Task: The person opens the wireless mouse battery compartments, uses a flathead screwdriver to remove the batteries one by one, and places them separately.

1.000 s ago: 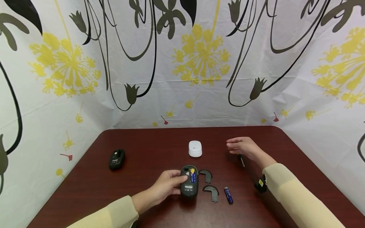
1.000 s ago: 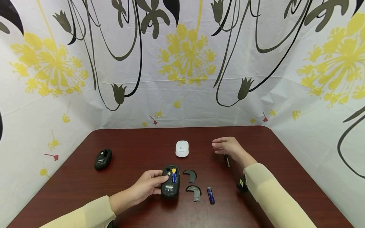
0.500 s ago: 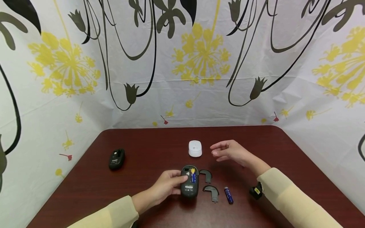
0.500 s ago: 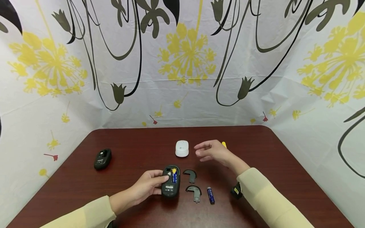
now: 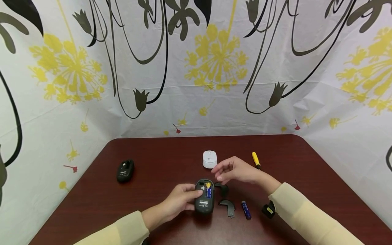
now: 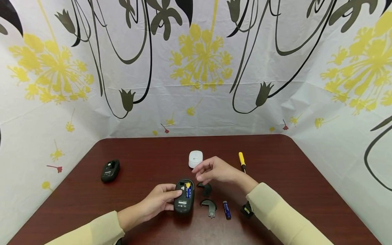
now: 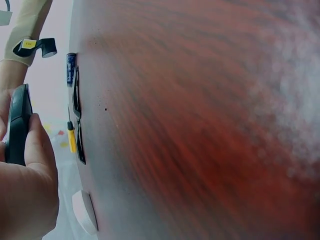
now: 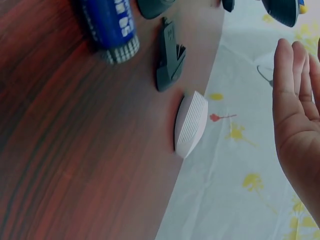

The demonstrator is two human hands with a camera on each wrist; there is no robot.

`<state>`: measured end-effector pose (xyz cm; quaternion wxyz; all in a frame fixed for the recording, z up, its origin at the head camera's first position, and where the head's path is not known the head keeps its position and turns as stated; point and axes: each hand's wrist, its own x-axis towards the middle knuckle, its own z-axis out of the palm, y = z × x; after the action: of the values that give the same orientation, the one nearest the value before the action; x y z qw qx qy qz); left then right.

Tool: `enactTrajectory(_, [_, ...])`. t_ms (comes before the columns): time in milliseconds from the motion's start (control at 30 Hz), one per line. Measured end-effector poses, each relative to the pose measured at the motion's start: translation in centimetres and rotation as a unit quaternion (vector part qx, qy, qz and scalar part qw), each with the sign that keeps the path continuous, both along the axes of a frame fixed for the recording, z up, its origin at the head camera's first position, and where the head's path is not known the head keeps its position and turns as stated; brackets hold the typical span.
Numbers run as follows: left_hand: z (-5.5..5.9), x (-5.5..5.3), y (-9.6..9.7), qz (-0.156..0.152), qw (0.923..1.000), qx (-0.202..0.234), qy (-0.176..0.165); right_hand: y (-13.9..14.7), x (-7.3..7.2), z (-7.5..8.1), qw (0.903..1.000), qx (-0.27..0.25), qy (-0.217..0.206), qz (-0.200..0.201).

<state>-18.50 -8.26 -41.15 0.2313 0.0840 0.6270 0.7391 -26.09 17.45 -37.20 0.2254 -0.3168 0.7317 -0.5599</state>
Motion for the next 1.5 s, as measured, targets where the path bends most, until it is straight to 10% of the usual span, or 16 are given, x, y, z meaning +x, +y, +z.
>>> enactTrajectory(667, [-0.2,0.1,0.0,-0.029,0.9996,-0.006,0.000,-1.6,0.2,0.0,0.9909,0.041,0.060,0.114])
enactTrajectory(1500, [-0.6,0.3,0.1,-0.042,0.9990,-0.010,0.005,-2.1,0.5,0.0,0.9857,0.085,0.086,0.117])
